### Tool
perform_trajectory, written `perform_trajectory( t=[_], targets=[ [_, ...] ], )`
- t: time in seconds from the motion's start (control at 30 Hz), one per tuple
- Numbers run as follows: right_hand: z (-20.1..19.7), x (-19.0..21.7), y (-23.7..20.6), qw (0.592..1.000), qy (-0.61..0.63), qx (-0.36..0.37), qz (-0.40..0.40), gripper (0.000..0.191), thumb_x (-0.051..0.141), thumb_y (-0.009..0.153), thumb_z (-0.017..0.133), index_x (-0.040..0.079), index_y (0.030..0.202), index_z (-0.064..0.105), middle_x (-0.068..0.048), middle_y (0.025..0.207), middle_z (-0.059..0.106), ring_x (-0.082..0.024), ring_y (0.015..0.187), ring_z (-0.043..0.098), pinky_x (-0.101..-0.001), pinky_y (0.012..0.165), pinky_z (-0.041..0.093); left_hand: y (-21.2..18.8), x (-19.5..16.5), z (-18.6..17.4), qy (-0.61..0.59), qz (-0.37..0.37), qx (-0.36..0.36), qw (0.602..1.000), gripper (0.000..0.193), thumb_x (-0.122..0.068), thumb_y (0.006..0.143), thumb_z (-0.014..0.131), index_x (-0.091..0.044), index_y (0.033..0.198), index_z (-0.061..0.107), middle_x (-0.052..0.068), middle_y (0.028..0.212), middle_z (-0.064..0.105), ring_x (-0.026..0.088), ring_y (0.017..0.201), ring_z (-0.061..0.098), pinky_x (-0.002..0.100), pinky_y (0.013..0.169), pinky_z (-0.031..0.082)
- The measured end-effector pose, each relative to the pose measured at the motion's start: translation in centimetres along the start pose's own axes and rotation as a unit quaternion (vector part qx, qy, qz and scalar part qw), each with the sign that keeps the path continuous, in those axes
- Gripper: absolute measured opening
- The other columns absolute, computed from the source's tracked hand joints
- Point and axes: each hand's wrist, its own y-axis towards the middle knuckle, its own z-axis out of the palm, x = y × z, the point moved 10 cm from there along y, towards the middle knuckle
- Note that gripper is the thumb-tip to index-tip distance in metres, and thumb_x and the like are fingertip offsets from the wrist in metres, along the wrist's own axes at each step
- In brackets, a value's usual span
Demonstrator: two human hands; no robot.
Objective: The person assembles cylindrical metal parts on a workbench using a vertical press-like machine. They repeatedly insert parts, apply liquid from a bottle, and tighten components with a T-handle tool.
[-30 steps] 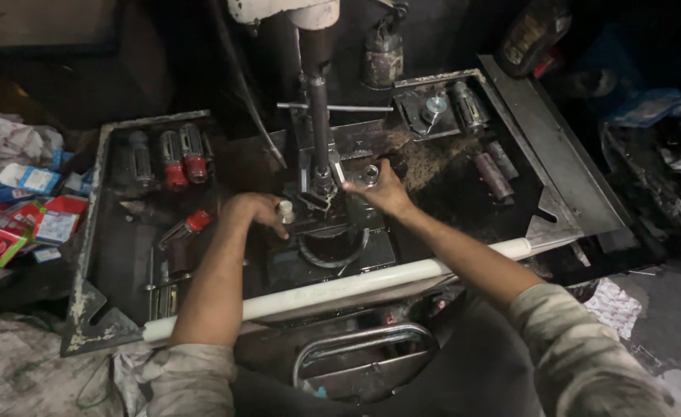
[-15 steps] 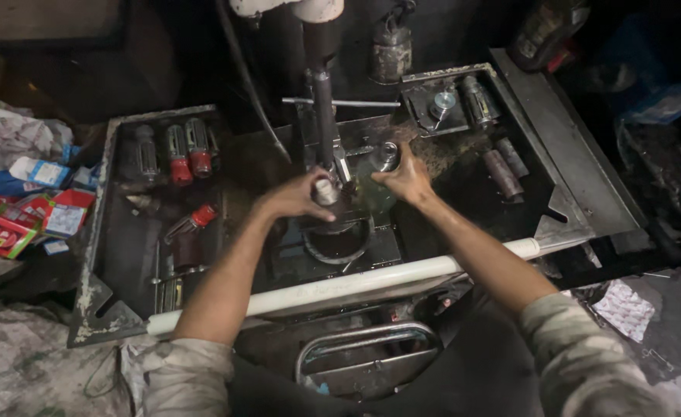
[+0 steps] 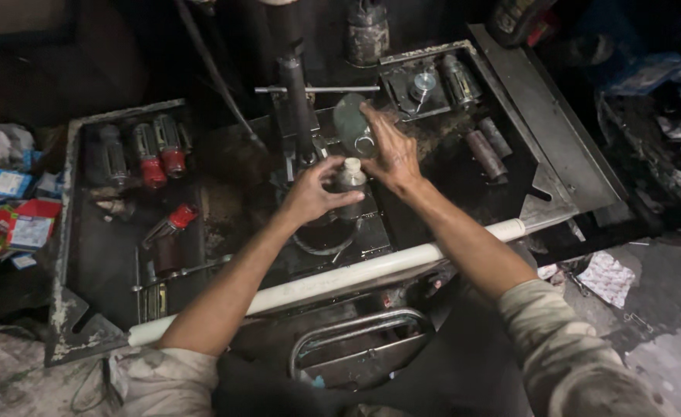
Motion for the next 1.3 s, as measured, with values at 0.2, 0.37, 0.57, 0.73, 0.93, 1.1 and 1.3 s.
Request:
perform_trajectory(
  t=[0.2,0.37,0.57,0.73,0.93,1.1,1.3],
  targets=[
    [-0.8,1.5,0.0,0.997,-0.030,-0.049,-0.055,0.093,-0.011,0.068,0.075,0.007,0.154,0.044,-0.013,0.156,0.054,-0.031,0.141,0.057,-0.0408,0.112,0.054,-0.3,-1.8,1.3,-0.001,0.016,-0.036,0.999,0.075,-0.037,0.071,0.097,-0.002,0.124,0.057,0.014,0.122,0.069,0.023,0.107,0.072,0.038,0.091,0.061],
    [-1.2,2.0,0.0,0.995,-0.029,-0.068,-0.075,0.089,-0.012,0.069,0.074,0.004,0.152,0.047,-0.014,0.156,0.053,-0.031,0.143,0.055,-0.0431,0.117,0.050,-0.6,-2.1,1.8,-0.057,0.021,-0.026,0.998,0.072,-0.031,0.075,0.094,-0.002,0.127,0.053,0.013,0.123,0.065,0.020,0.105,0.072,0.034,0.086,0.062],
    [-1.6,2.1,0.0,0.994,-0.010,-0.073,-0.083,0.086,-0.004,0.074,0.079,0.002,0.152,0.046,-0.017,0.154,0.053,-0.033,0.144,0.053,-0.0468,0.120,0.047,-0.6,-1.7,2.3,-0.073,-0.004,-0.012,0.997,0.073,-0.032,0.077,0.092,-0.003,0.130,0.050,0.012,0.124,0.067,0.020,0.110,0.072,0.033,0.089,0.063],
    [-2.2,2.3,-0.1,0.991,-0.013,-0.092,-0.097,0.077,0.001,0.082,0.080,0.002,0.152,0.048,-0.016,0.155,0.054,-0.033,0.146,0.053,-0.0480,0.123,0.046,-0.8,-1.8,2.4,-0.056,0.007,-0.022,0.998,0.073,-0.028,0.078,0.093,-0.002,0.130,0.051,0.014,0.127,0.064,0.022,0.113,0.070,0.034,0.091,0.061],
    [-2.1,2.2,0.1,0.990,0.001,-0.093,-0.109,0.072,0.005,0.085,0.076,0.001,0.150,0.048,-0.017,0.155,0.053,-0.035,0.147,0.050,-0.0519,0.123,0.042,-0.6,-1.5,2.6,-0.096,0.018,-0.022,0.995,0.073,-0.028,0.078,0.092,-0.003,0.133,0.051,0.011,0.128,0.063,0.021,0.113,0.069,0.033,0.092,0.060],
    [-2.1,2.4,0.0,0.986,-0.049,-0.102,-0.122,0.065,0.001,0.090,0.072,-0.002,0.150,0.049,-0.017,0.155,0.054,-0.035,0.149,0.050,-0.0499,0.124,0.043,-0.6,-0.6,2.7,-0.070,-0.006,-0.028,0.997,0.076,-0.027,0.076,0.093,-0.003,0.133,0.051,0.011,0.128,0.063,0.025,0.115,0.065,0.035,0.091,0.059],
    [-2.4,2.5,0.1,0.983,-0.060,-0.119,-0.129,0.071,-0.003,0.082,0.072,-0.003,0.149,0.048,-0.018,0.153,0.055,-0.035,0.148,0.050,-0.0493,0.125,0.044,-0.5,0.2,3.2,-0.077,-0.026,-0.011,0.997,0.080,-0.030,0.075,0.093,-0.004,0.136,0.048,0.012,0.134,0.060,0.028,0.123,0.062,0.038,0.094,0.061]
  ],
)
